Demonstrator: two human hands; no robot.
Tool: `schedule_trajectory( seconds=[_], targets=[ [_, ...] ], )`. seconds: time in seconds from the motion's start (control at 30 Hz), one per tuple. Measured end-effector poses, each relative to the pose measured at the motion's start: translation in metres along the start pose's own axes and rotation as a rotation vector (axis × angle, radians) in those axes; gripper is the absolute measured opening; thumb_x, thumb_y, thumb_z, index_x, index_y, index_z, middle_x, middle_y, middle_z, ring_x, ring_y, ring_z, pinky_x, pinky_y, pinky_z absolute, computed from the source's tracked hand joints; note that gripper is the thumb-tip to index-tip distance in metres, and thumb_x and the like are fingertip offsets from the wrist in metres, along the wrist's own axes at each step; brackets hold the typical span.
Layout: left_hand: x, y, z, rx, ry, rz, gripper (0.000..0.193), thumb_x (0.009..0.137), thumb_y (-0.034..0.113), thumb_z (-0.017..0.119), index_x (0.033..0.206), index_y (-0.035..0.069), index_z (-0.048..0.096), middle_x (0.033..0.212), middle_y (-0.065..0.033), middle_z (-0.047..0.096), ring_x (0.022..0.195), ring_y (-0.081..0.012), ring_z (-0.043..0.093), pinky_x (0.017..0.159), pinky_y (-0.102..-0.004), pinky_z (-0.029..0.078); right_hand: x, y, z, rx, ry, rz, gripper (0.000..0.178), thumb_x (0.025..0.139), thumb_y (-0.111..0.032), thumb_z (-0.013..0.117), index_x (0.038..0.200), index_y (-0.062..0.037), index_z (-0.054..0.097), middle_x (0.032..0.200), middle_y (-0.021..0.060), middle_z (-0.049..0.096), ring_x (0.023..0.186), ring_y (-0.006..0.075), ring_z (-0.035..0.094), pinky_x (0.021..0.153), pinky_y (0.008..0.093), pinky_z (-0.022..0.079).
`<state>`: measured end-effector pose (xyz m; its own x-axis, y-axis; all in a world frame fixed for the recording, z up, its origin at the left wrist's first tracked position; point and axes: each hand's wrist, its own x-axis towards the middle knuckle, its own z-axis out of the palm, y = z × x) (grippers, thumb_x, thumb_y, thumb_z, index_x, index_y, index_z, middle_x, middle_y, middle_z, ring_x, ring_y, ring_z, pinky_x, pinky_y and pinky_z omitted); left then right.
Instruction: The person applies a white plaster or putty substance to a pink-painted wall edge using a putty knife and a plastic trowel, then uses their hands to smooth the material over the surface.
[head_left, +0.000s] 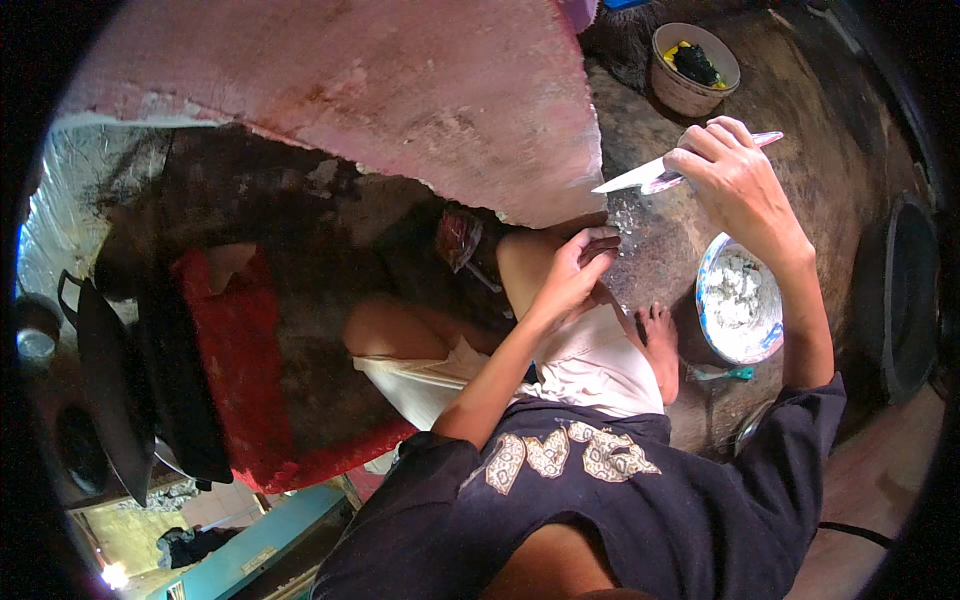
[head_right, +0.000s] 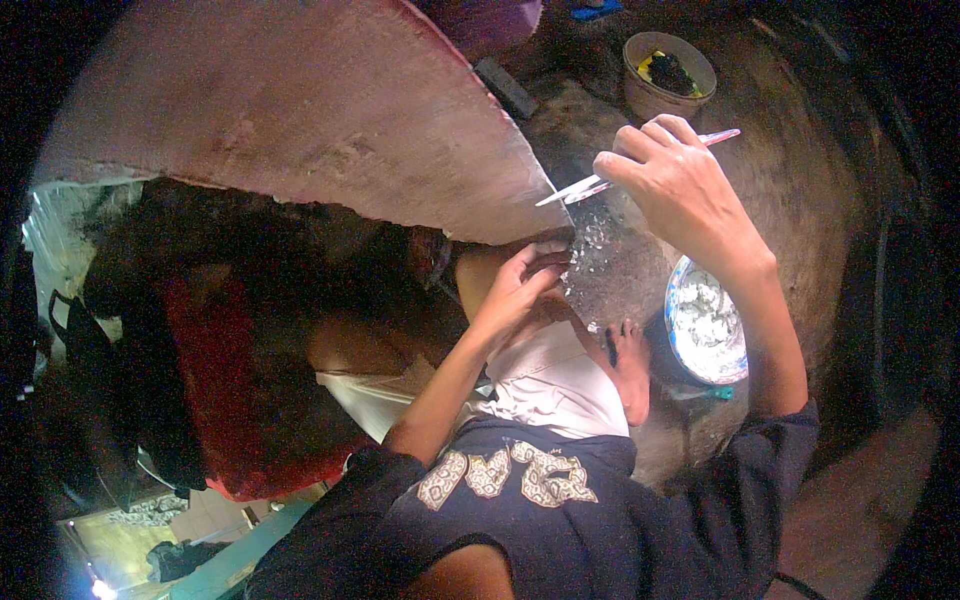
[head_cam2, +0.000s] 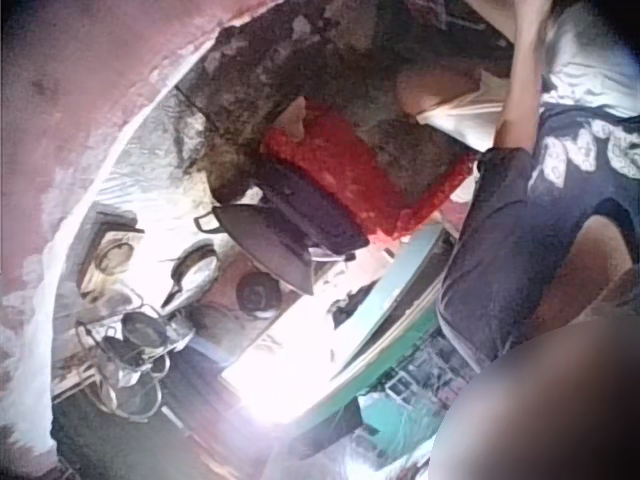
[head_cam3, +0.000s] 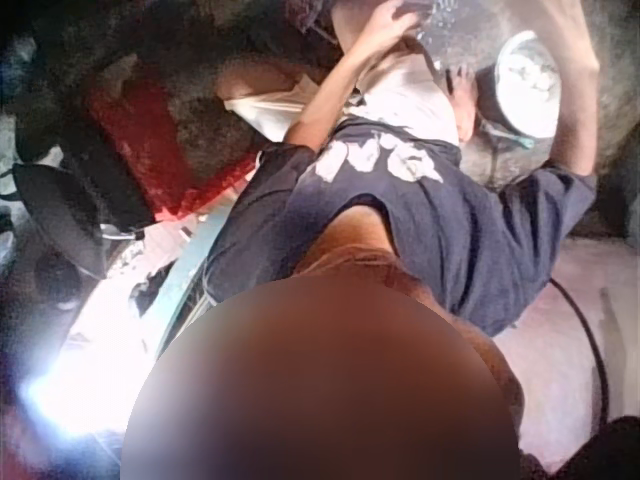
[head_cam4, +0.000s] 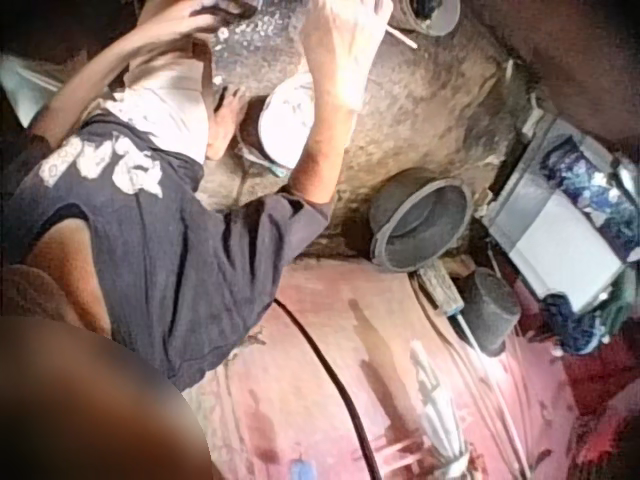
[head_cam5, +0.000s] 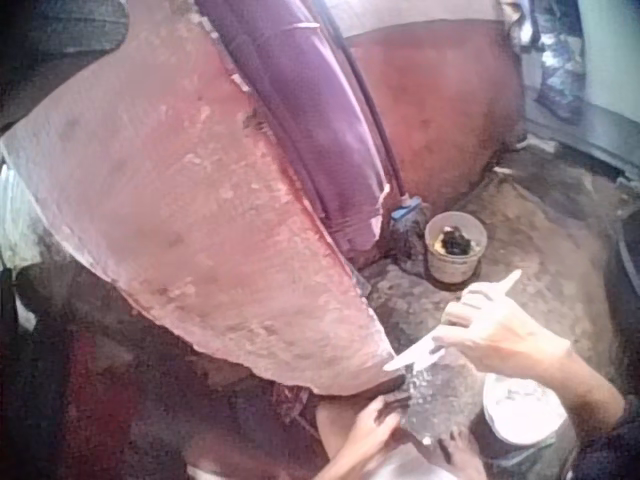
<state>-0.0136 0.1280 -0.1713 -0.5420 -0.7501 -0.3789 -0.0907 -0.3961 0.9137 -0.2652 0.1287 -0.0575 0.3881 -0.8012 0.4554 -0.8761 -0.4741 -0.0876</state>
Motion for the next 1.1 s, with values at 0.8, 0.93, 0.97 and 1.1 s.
schedule_trajectory(
  seconds=[0.8,0.93,0.97,1.1],
  targets=[
    [-0.003,-0.027,-0.020,-0.001,0.019,0.050,0.032,0.096,0.009,0.054,0.126,0.001,0.055,0.121,-0.0086,0.061,0.108,-0.0172,0.058,0.096,-0.0312,0.046,0.041,-0.007,-0.018,-0.125,-0.083,-0.034,0.022,0.074,-0.006,0.061,0.095,-0.0077,0.060,0.090,0.0092,0.057,0.095,0.0285,0.059,0.089,0.0396,0.046],
    [-0.005,-0.028,-0.020,-0.014,0.020,0.062,0.031,0.096,0.012,0.053,0.125,0.000,0.056,0.120,-0.0095,0.062,0.109,-0.0180,0.058,0.095,-0.0306,0.047,0.046,-0.006,-0.025,-0.093,-0.105,-0.028,0.025,0.074,0.000,0.061,0.098,-0.0051,0.059,0.093,0.0115,0.057,0.095,0.0315,0.057,0.092,0.0427,0.044],
    [-0.005,-0.029,-0.021,-0.017,0.017,0.089,0.030,0.096,0.012,0.053,0.124,0.000,0.057,0.119,-0.0099,0.063,0.109,-0.0183,0.058,0.095,-0.0304,0.046,0.048,-0.006,-0.026,-0.091,-0.111,-0.025,0.026,0.074,0.000,0.061,0.099,-0.0049,0.059,0.093,0.0117,0.058,0.095,0.0318,0.057,0.092,0.0430,0.044],
    [-0.004,-0.032,-0.023,-0.005,0.019,0.062,0.030,0.096,0.013,0.054,0.122,-0.001,0.058,0.117,-0.0110,0.064,0.110,-0.0195,0.058,0.095,-0.0308,0.046,0.055,-0.007,-0.031,-0.103,-0.099,-0.037,0.027,0.074,0.000,0.062,0.101,-0.0043,0.059,0.095,0.0123,0.058,0.097,0.0327,0.057,0.093,0.0436,0.044]
  ],
)
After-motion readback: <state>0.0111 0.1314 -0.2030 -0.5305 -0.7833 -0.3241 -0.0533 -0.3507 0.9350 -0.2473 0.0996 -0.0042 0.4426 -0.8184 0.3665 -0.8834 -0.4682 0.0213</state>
